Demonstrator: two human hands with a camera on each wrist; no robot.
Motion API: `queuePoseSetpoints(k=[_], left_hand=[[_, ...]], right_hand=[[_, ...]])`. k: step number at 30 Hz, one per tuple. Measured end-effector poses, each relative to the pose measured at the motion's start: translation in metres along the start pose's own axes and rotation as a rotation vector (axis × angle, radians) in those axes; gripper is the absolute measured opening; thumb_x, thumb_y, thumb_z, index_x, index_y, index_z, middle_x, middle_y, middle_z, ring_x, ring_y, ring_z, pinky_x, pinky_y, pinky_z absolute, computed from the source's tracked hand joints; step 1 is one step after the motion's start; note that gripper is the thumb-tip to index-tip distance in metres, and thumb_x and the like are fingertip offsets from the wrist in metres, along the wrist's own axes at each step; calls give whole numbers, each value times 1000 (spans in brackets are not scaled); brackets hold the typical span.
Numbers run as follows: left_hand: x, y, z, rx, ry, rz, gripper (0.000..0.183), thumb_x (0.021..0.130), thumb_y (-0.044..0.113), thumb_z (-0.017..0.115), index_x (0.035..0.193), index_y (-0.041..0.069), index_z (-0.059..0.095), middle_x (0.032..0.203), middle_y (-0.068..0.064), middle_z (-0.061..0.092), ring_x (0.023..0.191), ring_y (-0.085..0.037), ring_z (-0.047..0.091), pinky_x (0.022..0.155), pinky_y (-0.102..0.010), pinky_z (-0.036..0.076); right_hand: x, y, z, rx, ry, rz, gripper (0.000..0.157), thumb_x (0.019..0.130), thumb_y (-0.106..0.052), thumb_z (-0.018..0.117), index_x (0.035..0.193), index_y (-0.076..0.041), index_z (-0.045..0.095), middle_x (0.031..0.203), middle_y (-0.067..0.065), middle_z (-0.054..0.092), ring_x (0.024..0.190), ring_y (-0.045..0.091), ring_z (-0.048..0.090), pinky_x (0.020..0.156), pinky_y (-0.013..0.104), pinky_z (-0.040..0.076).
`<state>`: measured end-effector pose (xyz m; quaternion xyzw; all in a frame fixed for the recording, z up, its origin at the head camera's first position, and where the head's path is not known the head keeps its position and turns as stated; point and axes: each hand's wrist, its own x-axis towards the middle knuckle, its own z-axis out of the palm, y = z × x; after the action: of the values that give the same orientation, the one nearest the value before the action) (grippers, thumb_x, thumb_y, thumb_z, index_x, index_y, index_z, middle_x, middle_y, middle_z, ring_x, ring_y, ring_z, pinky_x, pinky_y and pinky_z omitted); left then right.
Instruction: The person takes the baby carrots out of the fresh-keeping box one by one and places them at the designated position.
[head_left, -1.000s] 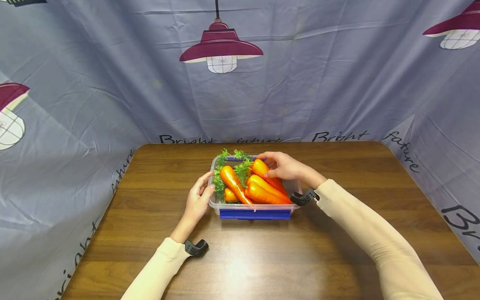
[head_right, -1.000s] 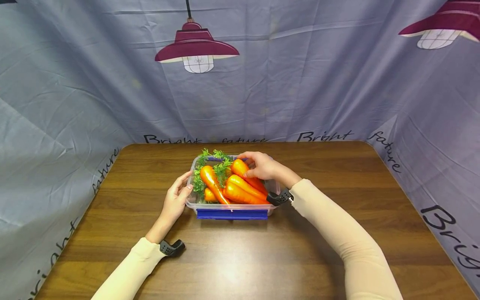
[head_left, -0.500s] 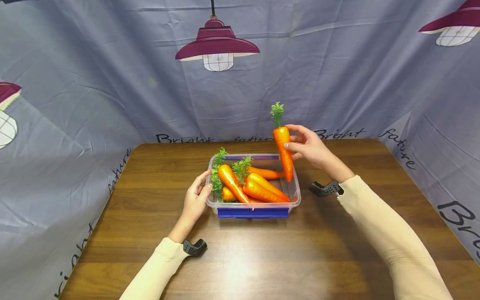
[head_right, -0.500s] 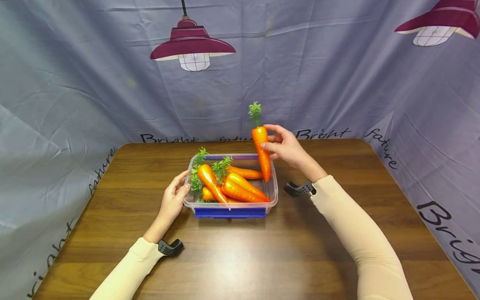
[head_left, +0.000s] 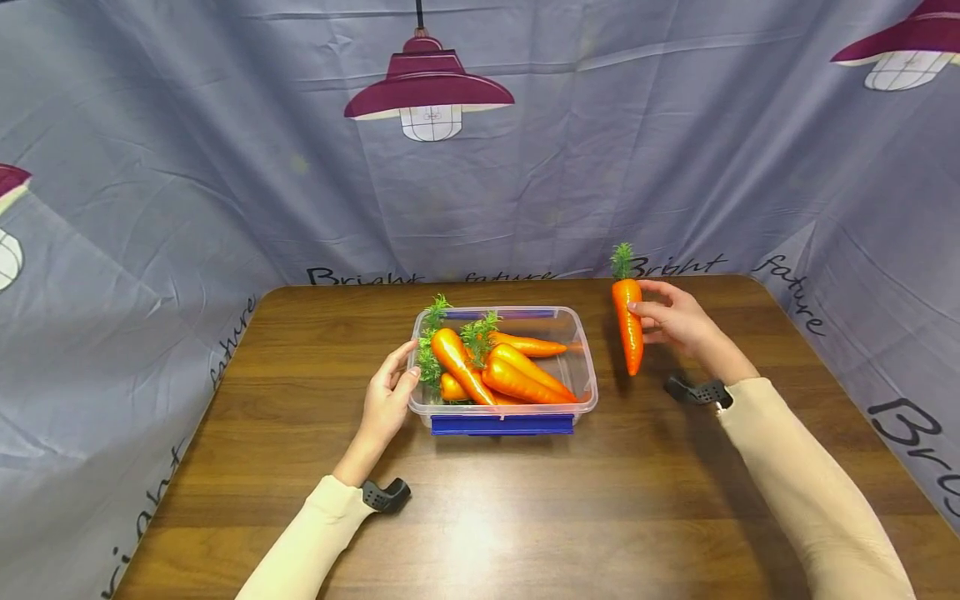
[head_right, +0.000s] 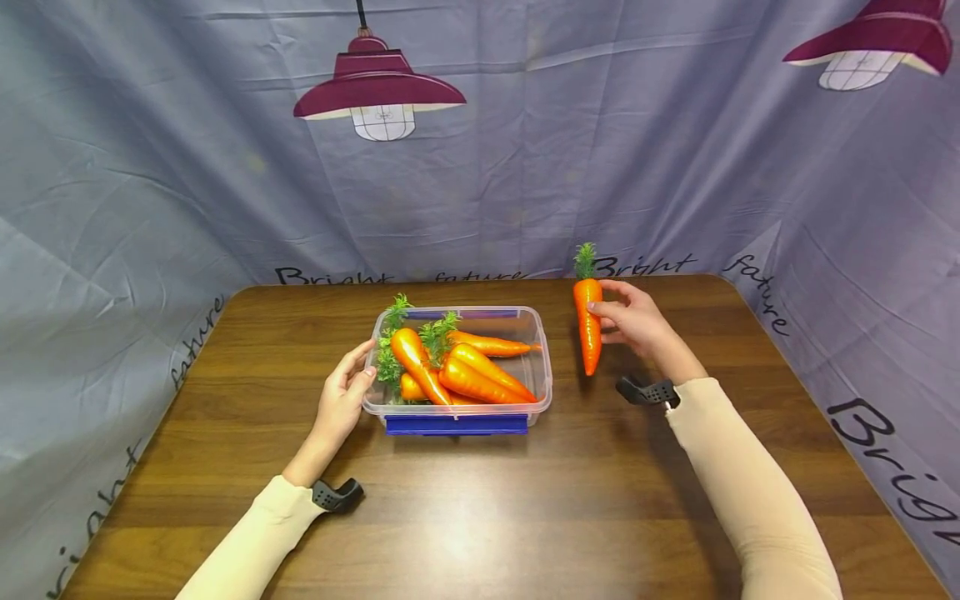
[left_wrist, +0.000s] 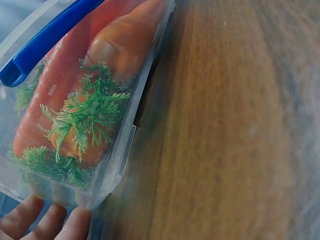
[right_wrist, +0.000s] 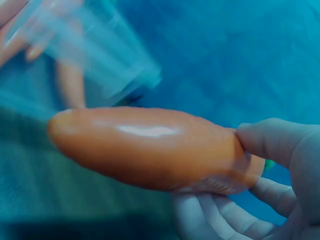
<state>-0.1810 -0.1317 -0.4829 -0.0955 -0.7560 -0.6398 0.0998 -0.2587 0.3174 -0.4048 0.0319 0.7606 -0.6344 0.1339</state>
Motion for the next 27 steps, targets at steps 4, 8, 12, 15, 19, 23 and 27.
queuePoseSetpoints(k=[4,8,12,15,19,23,27], left_hand=[[1,0,-1,0,5,-6,44,101,3,52,144,-1,52,151,-23,52,127,-40,57,89,-11,48],[1,1,-1,-5,6,-18,45,101,3,53,145,0,53,151,-21,53,122,-39,60,87,-11,48],[0,1,-1,-8,5,-22,45,100,2,54,145,1,53,151,-21,53,119,-35,61,87,-11,49],[-1,0,-1,-7,3,-21,45,100,2,54,145,0,53,151,-21,53,117,-36,62,86,-11,49],[-1,0,-1,-13,4,-16,45,100,2,53,145,-1,52,152,-22,52,122,-41,60,88,-10,48],[0,1,0,-22,6,-14,45,100,1,53,145,-1,52,152,-22,51,126,-42,57,89,-10,47],[0,0,0,-17,7,-18,45,100,1,53,145,-1,52,151,-22,53,122,-40,59,89,-10,48]], right_hand=[[3,22,-1,-31,9,42,73,101,-17,61,158,-3,18,85,-20,65,75,2,67,64,26,59],[3,36,1,-86,17,64,78,100,-19,63,160,-1,16,86,-20,63,76,2,67,66,27,60],[7,50,2,-151,26,90,78,100,-20,63,160,0,17,94,-11,62,77,3,64,68,28,60],[10,57,5,-208,40,94,78,99,-20,64,159,0,20,103,0,63,75,4,62,68,29,60],[10,57,12,-283,73,56,76,97,-18,67,157,3,26,109,12,63,73,3,61,67,30,61],[10,57,17,-341,103,29,74,95,-18,68,155,4,31,112,22,61,71,5,61,66,33,62],[11,56,19,-370,110,33,74,95,-20,69,155,4,31,119,29,59,72,7,62,66,35,63]])
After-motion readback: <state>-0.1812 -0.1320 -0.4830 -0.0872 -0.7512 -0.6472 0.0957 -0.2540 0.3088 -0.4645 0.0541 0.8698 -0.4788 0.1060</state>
